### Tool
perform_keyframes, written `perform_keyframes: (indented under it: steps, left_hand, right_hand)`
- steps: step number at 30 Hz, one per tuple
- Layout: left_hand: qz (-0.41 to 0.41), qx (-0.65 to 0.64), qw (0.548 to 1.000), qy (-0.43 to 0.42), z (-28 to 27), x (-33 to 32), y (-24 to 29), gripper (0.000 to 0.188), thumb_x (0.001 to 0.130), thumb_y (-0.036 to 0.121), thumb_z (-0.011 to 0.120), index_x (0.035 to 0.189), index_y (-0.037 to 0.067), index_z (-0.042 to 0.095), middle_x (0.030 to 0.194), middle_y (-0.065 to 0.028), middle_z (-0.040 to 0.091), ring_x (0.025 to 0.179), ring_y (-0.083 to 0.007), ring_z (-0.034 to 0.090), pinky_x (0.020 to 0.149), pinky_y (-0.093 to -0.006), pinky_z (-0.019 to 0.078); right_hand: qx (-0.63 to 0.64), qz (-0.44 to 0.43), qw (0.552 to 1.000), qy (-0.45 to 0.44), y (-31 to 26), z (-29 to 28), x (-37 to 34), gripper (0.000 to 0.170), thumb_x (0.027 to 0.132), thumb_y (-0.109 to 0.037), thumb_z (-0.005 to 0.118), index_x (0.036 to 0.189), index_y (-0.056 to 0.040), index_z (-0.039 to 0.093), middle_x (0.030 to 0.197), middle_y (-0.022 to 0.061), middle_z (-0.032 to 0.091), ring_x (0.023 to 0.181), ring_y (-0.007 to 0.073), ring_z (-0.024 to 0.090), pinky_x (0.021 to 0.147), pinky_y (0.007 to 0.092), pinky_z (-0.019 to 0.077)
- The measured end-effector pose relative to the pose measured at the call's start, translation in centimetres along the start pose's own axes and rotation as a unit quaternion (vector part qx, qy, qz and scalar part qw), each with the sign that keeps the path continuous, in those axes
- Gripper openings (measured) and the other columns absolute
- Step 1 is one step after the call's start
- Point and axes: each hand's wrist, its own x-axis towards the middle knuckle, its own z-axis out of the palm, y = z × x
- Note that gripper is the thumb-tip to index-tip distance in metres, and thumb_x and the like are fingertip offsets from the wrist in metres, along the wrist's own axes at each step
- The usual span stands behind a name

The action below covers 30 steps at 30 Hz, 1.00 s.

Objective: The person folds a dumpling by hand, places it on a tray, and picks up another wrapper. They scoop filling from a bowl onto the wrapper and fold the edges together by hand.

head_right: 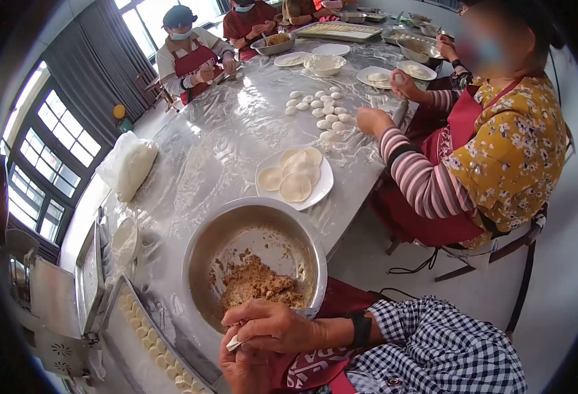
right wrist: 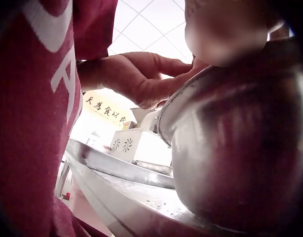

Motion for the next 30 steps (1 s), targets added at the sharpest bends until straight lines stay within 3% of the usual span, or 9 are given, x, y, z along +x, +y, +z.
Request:
perform_keyframes:
  steps: [2, 5, 7, 9, 14, 25, 28, 30]
  left_hand:
    - [-0.001, -0.009, 1.0, 0.001, 0.3, 0.0, 0.1, 0.038, 0.087, 0.002, 0.051, 0.125, 0.0, 0.042, 0.118, -0.0141, 0.052, 0.103, -0.0214, 0.055, 0.088, -0.0311, 0.0456]
    - [0.002, 0.091, 0.995, 0.037, 0.8, 0.2, -0.2, 0.037, 0.09, 0.01, 0.049, 0.125, 0.0, 0.042, 0.121, -0.0126, 0.05, 0.106, -0.0216, 0.053, 0.088, -0.0318, 0.045]
    - [0.166, 0.076, 0.982, 0.038, 1.0, 0.8, -1.2, 0.031, 0.086, 0.006, 0.05, 0.114, -0.006, 0.048, 0.105, -0.0145, 0.057, 0.095, -0.0183, 0.057, 0.081, -0.0263, 0.0465]
    - [0.142, 0.124, 0.98, 0.061, 0.7, 0.4, -0.8, 0.036, 0.087, 0.004, 0.05, 0.12, -0.006, 0.043, 0.112, -0.0164, 0.053, 0.099, -0.0208, 0.056, 0.083, -0.0289, 0.0476]
    - [0.079, 0.028, 0.996, 0.02, 0.5, 0.3, -0.9, 0.038, 0.088, 0.006, 0.052, 0.123, -0.004, 0.042, 0.114, -0.0136, 0.053, 0.098, -0.0171, 0.056, 0.084, -0.0282, 0.0478]
    - [0.103, 0.021, 0.994, -0.025, -0.2, 1.0, -1.5, 0.036, 0.09, 0.006, 0.05, 0.124, -0.003, 0.041, 0.116, -0.0145, 0.053, 0.103, -0.0179, 0.055, 0.085, -0.0285, 0.0484]
    - [0.124, 0.09, 0.988, 0.007, 0.0, 0.8, -1.7, 0.036, 0.09, 0.005, 0.049, 0.124, -0.003, 0.041, 0.118, -0.0155, 0.052, 0.104, -0.0179, 0.054, 0.085, -0.0275, 0.0475]
    - [0.236, 0.313, 0.919, -0.035, -0.6, 0.9, -2.2, 0.038, 0.09, 0.003, 0.049, 0.126, -0.003, 0.04, 0.118, -0.0146, 0.053, 0.104, -0.0166, 0.054, 0.084, -0.0254, 0.0464]
  right_hand:
    - [-0.029, -0.04, 0.999, 0.009, 0.3, 0.1, -0.2, 0.011, 0.075, -0.008, 0.064, 0.083, -0.0024, 0.058, 0.106, 0.0136, 0.057, 0.093, 0.0287, 0.058, 0.077, 0.036, 0.0474]
    - [-0.049, -0.032, 0.998, 0.02, -0.2, 0.3, 0.0, 0.013, 0.074, -0.009, 0.064, 0.084, -0.0033, 0.059, 0.105, 0.0133, 0.058, 0.091, 0.0288, 0.059, 0.076, 0.0364, 0.0474]
    - [-0.062, -0.024, 0.998, 0.02, -0.6, 0.3, 0.4, 0.015, 0.072, -0.01, 0.066, 0.085, -0.0035, 0.06, 0.105, 0.0129, 0.058, 0.089, 0.0285, 0.059, 0.076, 0.0374, 0.0474]
    - [-0.055, -0.02, 0.998, 0.004, -0.3, 0.1, 0.3, 0.015, 0.072, -0.008, 0.066, 0.084, -0.0026, 0.06, 0.105, 0.0136, 0.058, 0.089, 0.028, 0.059, 0.075, 0.0366, 0.0476]
    - [-0.034, 0.017, 0.999, -0.018, -0.3, -0.3, 0.4, 0.017, 0.068, 0.0, 0.066, 0.083, -0.002, 0.06, 0.103, 0.0146, 0.058, 0.087, 0.0267, 0.059, 0.072, 0.0342, 0.0479]
    - [-0.068, 0.008, 0.997, -0.048, 0.0, -0.4, 0.6, 0.018, 0.067, -0.001, 0.069, 0.083, -0.0021, 0.06, 0.104, 0.0146, 0.057, 0.087, 0.0263, 0.058, 0.07, 0.033, 0.0475]
    - [-0.061, 0.045, 0.995, -0.066, 0.1, -0.5, 0.4, 0.016, 0.068, -0.002, 0.068, 0.082, -0.0017, 0.059, 0.105, 0.0147, 0.057, 0.089, 0.0271, 0.058, 0.071, 0.0334, 0.0469]
    - [-0.079, -0.018, 0.992, -0.092, 0.4, -0.9, 0.7, 0.015, 0.069, -0.005, 0.067, 0.08, -0.0015, 0.058, 0.105, 0.0149, 0.057, 0.092, 0.0277, 0.057, 0.073, 0.034, 0.0461]
